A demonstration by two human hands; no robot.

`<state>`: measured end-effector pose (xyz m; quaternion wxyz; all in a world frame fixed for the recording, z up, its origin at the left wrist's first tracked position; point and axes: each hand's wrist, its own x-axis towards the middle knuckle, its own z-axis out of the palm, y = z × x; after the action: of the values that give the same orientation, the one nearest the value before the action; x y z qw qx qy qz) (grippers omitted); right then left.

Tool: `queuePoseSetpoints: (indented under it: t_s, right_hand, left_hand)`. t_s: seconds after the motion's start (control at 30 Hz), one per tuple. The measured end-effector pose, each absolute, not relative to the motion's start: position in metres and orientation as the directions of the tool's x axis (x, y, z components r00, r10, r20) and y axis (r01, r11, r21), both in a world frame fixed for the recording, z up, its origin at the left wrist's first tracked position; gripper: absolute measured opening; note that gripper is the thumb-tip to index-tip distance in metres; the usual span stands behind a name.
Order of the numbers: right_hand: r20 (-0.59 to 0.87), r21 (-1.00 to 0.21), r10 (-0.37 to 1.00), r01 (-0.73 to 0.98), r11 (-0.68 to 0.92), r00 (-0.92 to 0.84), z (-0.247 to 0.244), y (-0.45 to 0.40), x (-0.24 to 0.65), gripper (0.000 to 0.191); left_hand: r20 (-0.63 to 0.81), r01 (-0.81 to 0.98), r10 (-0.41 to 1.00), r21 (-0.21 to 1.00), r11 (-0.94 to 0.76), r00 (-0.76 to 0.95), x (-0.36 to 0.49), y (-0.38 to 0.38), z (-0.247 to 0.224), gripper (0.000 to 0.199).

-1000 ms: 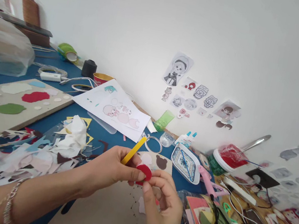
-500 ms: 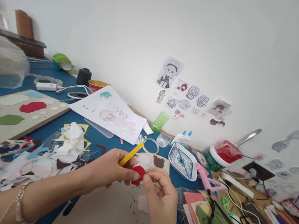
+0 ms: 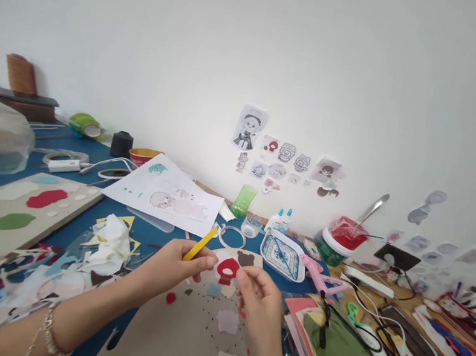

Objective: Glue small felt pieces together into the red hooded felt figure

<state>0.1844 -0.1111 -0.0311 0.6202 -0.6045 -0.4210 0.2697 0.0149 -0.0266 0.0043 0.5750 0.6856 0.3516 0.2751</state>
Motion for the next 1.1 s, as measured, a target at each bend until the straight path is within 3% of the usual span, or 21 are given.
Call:
queuePoseSetpoints:
  t_s: [0.3, 0.5, 0.67, 0.83, 1.1]
  right_hand:
    - [0.154, -0.97, 0.906, 0.234, 0.063, 0.395, -0.036, -0.108, 0.186, 0.048]
    - [0.207, -0.947, 0.907, 0.309, 0.092, 0.366, -0.037, -0.107, 0.185, 0.041]
    - [0.235, -0.914, 0.923, 0.392, 0.103, 0.305, -0.04, -0.106, 0.184, 0.033]
    - [0.241, -0.825, 0.94, 0.56, 0.067, 0.242, -0.049, -0.104, 0.173, 0.014]
    - [0.24, -0.604, 0.942, 0.796, -0.042, 0.233, -0.057, -0.11, 0.167, 0.013]
  left_hand:
    - [-0.021, 0.138, 0.772, 0.987, -0.087, 0.636, 0.015, -0.028, -0.002, 0.021]
    - [-0.026, 0.163, 0.747, 0.98, -0.111, 0.665, 0.017, -0.025, -0.006, 0.021]
    - [0.078, 0.141, 0.772, 0.967, -0.213, 0.631, 0.011, -0.012, -0.003, 0.032]
    - [0.232, 0.285, 0.831, 0.864, -0.415, 0.505, 0.003, 0.001, 0.0, 0.033]
    - [0.208, 0.364, 0.793, 0.802, -0.473, 0.573, -0.001, -0.003, 0.004, 0.031]
